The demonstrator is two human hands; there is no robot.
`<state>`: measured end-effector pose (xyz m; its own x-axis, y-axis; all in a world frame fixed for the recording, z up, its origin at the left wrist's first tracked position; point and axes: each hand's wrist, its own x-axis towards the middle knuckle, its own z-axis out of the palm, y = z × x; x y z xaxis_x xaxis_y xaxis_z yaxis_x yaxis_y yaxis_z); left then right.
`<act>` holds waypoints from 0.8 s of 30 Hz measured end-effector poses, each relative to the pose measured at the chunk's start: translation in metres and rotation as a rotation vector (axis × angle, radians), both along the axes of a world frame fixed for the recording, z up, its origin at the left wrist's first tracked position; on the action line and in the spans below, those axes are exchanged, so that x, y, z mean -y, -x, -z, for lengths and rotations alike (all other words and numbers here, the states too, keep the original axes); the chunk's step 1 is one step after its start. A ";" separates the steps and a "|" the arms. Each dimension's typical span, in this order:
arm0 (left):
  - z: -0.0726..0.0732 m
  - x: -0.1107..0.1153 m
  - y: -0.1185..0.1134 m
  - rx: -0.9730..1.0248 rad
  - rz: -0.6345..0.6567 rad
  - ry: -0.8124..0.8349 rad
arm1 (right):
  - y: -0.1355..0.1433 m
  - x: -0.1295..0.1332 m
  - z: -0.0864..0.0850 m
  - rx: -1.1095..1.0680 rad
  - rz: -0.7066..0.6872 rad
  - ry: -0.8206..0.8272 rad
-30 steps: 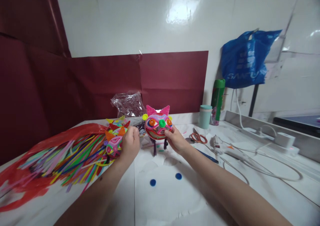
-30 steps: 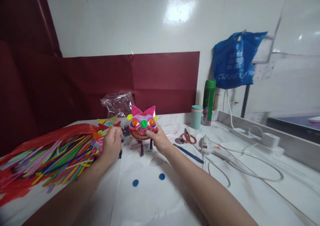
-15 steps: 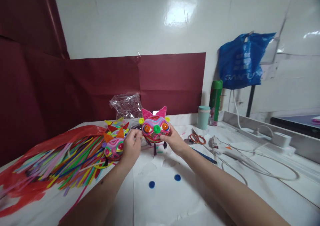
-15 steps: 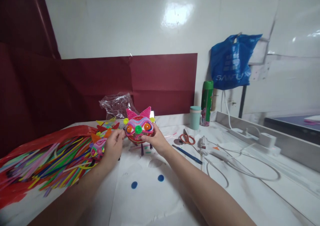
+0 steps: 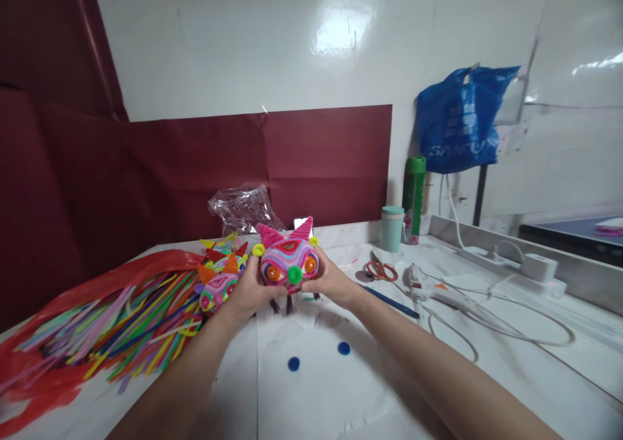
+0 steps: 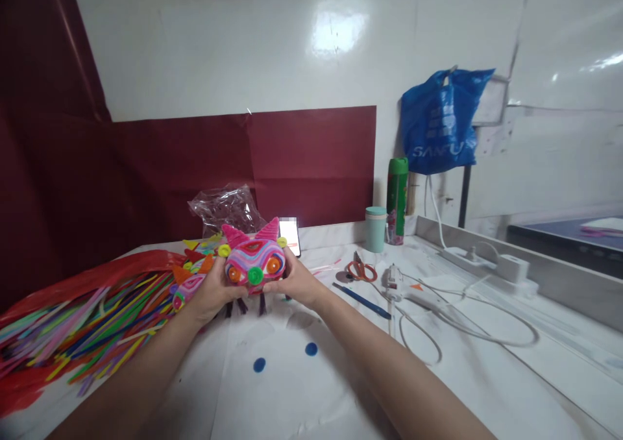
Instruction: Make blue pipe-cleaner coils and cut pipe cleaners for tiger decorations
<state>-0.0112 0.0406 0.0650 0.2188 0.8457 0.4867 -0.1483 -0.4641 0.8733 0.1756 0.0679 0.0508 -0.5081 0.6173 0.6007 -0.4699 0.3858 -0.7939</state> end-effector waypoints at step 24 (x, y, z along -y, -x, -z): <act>0.063 -0.010 -0.039 -0.276 -0.141 0.210 | -0.035 -0.033 -0.011 -0.351 0.493 0.024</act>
<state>0.0279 0.0507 0.0022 0.1917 0.9521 0.2384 0.1584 -0.2697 0.9498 0.2111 0.1011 0.0614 0.0673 0.7450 0.6637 -0.4755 0.6087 -0.6351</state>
